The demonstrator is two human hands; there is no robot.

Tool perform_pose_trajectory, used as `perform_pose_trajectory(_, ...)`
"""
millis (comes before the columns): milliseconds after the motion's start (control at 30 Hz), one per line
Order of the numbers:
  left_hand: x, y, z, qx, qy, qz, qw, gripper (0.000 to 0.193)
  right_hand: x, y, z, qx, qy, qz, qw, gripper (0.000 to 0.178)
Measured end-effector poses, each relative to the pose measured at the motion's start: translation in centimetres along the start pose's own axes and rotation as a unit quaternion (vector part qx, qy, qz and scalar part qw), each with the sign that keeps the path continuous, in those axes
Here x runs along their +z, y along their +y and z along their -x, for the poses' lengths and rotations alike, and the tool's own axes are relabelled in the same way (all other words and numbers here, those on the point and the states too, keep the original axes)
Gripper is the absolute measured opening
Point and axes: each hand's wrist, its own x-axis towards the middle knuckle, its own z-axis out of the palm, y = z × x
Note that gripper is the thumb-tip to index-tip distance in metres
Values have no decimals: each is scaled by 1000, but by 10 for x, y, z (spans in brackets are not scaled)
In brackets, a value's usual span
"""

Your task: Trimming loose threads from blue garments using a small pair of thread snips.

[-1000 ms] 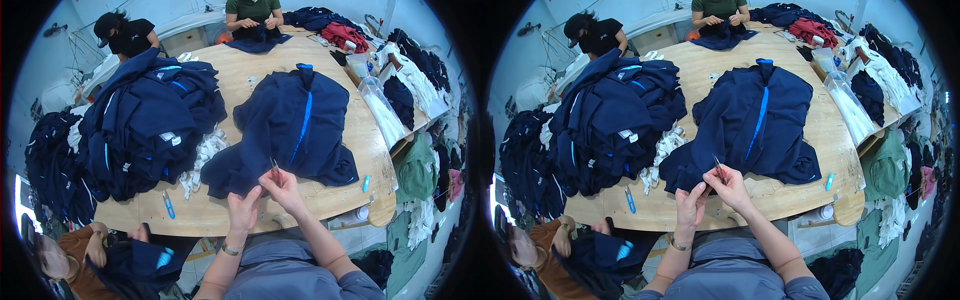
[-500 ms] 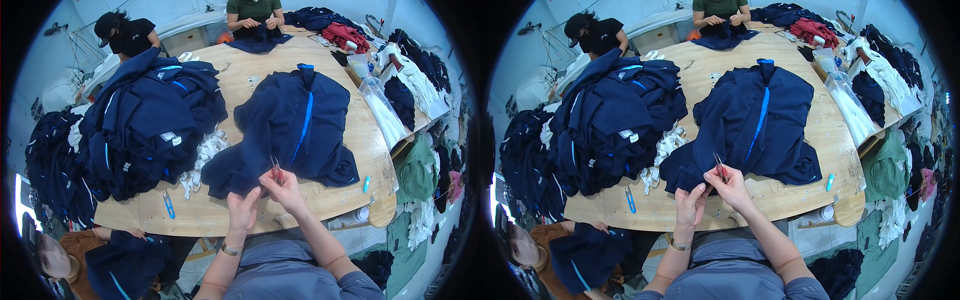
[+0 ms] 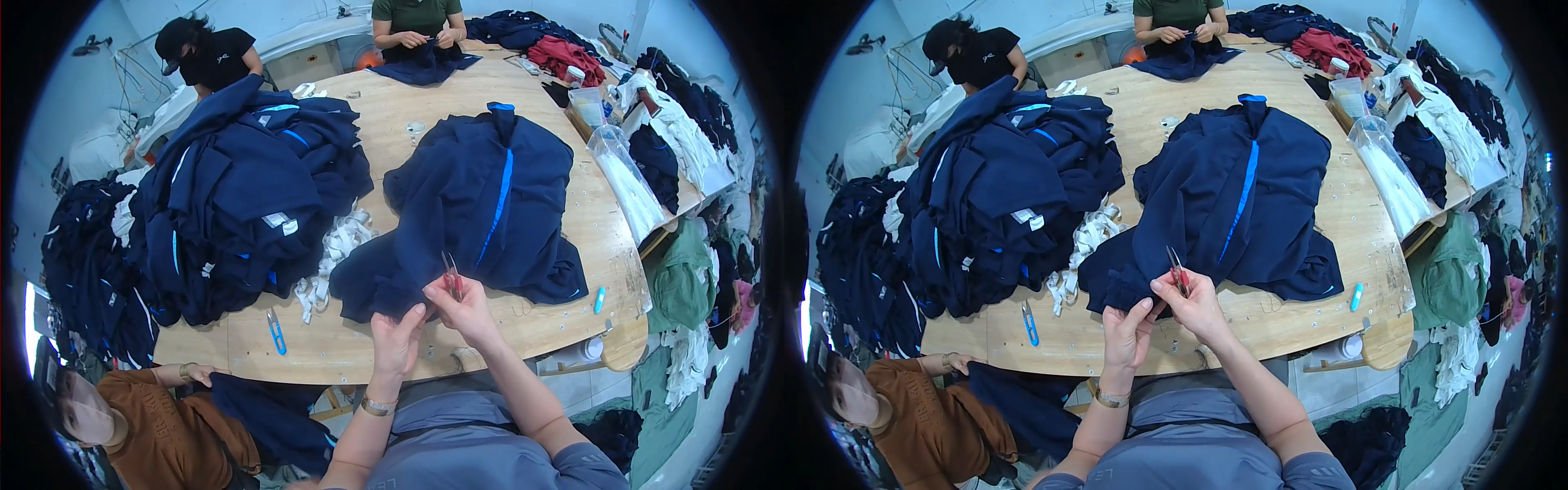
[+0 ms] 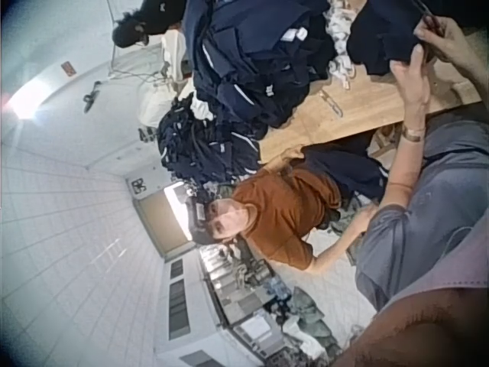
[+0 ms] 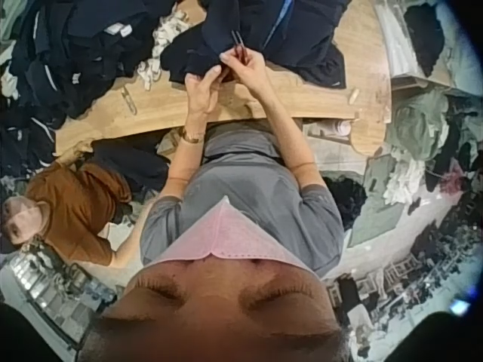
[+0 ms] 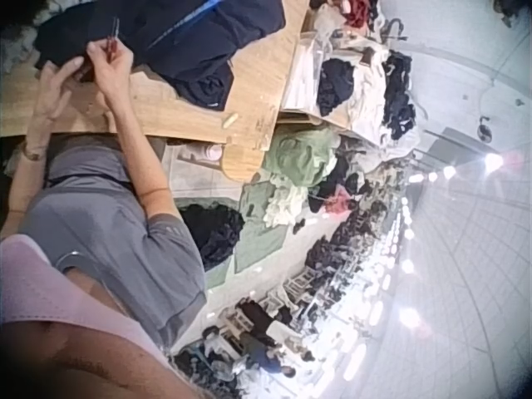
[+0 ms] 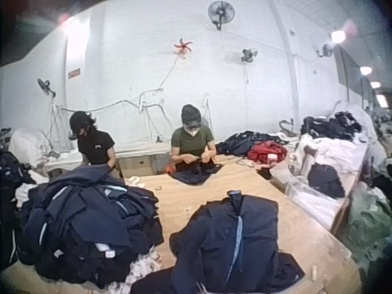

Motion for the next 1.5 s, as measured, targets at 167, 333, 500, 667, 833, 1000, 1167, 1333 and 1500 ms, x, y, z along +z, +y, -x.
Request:
perform_pose_trajectory(167, 0, 0, 1, -4, 1, 5, 1000, 38, 0, 0, 0, 1, 2, 5, 1000, 16)
perform_pose_trajectory(333, 1, 0, 0, 7, 19, -20, 1000, 35, 1, 3, 0, -3, -5, 16, 1000, 16)
perform_pose_trajectory(500, 4, 3, 1, 27, 35, -26, 999, 29, 2, 2, -1, 10, -1, 3, 1000, 16)
perform_pose_trajectory(667, 0, 8, 2, 10, 48, -15, 999, 23, 2, 4, -7, 30, -15, -7, 999, 17)
perform_pose_trajectory(833, -1, 12, 4, -3, 72, 7, 997, 20, 5, 4, -11, 53, -28, -28, 998, 17)
perform_pose_trajectory(1000, 1, 14, 5, -9, 84, 12, 996, 18, 8, 2, -12, 69, -20, -38, 997, 17)
perform_pose_trajectory(1167, -1, 15, 5, -29, 97, 24, 995, 15, 8, 4, -13, 69, -21, -34, 997, 17)
perform_pose_trajectory(1333, 6, 16, 6, -4, 104, -10, 994, 19, 10, 8, -12, 53, -18, -30, 998, 19)
perform_pose_trajectory(1500, 2, 14, 6, 27, 94, -32, 995, 26, 10, 9, -12, 29, -29, -7, 999, 20)
